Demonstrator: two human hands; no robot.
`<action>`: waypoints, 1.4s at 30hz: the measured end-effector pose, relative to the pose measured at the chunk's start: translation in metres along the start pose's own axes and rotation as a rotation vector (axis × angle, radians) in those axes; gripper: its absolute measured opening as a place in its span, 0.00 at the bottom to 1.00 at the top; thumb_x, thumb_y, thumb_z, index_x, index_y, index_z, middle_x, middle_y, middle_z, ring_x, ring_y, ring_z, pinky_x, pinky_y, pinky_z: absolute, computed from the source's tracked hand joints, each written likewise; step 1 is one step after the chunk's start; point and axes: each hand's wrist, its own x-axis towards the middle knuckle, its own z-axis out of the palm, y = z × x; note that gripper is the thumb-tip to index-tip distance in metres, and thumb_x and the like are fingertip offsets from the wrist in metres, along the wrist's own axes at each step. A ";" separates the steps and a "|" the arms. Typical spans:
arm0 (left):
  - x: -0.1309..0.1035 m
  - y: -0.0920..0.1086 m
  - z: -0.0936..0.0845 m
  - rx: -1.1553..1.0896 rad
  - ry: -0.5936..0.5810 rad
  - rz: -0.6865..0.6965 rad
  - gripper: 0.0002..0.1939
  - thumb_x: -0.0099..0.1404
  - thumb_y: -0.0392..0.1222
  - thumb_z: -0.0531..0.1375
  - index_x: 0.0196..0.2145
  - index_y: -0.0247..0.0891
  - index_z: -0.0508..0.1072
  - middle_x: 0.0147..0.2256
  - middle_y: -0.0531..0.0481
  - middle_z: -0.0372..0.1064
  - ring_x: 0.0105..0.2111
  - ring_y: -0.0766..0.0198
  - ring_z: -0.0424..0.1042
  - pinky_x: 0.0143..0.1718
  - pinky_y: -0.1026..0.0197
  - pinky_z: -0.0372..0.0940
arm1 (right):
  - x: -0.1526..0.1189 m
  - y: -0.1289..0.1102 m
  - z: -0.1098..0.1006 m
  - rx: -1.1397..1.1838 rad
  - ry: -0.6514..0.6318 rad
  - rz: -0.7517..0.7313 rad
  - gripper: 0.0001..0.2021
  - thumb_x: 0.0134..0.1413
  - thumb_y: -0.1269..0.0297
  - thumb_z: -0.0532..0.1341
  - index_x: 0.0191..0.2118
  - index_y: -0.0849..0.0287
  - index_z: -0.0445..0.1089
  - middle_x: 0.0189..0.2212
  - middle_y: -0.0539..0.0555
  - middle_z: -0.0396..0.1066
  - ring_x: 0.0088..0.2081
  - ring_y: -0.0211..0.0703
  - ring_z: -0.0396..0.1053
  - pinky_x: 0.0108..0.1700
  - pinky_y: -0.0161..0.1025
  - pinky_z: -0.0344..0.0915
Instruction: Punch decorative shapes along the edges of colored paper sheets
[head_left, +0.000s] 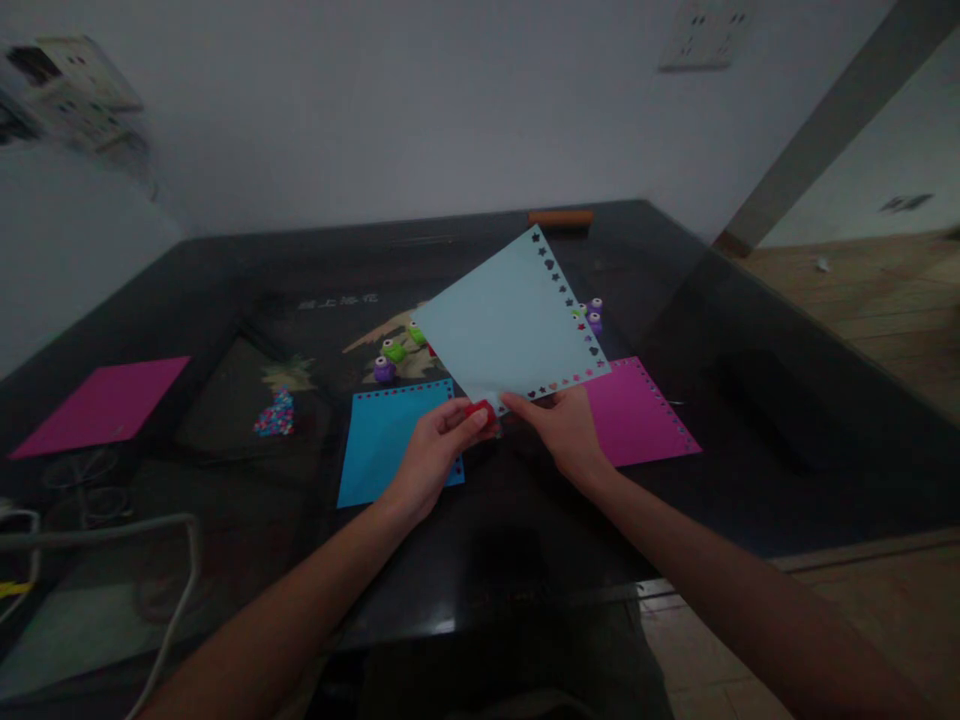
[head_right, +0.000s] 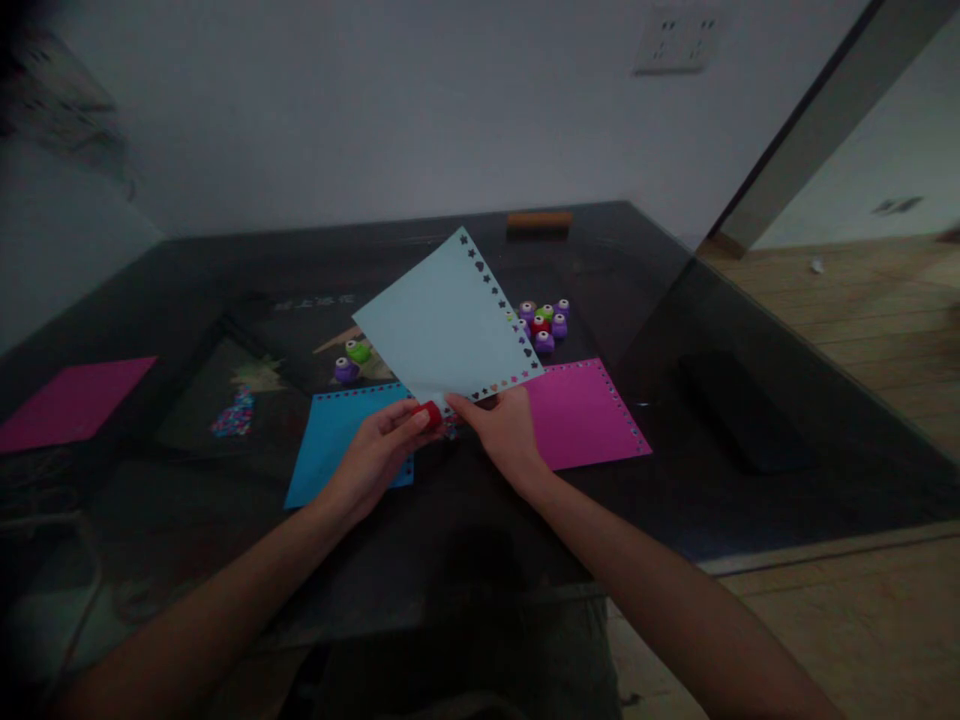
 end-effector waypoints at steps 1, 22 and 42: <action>0.000 0.000 0.000 0.004 0.000 0.000 0.11 0.55 0.42 0.66 0.35 0.34 0.75 0.34 0.49 0.76 0.33 0.64 0.73 0.43 0.60 0.66 | 0.000 0.000 0.000 0.006 0.002 0.000 0.10 0.39 0.59 0.67 0.28 0.60 0.72 0.29 0.56 0.77 0.30 0.48 0.74 0.32 0.44 0.71; -0.001 -0.004 0.000 0.126 0.020 0.079 0.10 0.57 0.43 0.64 0.36 0.35 0.75 0.33 0.49 0.74 0.32 0.64 0.71 0.40 0.61 0.63 | -0.003 -0.002 0.000 -0.012 -0.013 0.027 0.09 0.40 0.59 0.67 0.25 0.59 0.73 0.27 0.56 0.77 0.29 0.47 0.73 0.31 0.44 0.69; -0.002 -0.004 0.002 0.179 0.010 0.129 0.11 0.56 0.44 0.65 0.35 0.36 0.74 0.34 0.48 0.75 0.36 0.60 0.72 0.42 0.59 0.64 | -0.012 -0.007 0.014 0.115 -0.197 -0.028 0.16 0.37 0.58 0.69 0.35 0.56 0.72 0.35 0.54 0.76 0.40 0.47 0.73 0.46 0.47 0.67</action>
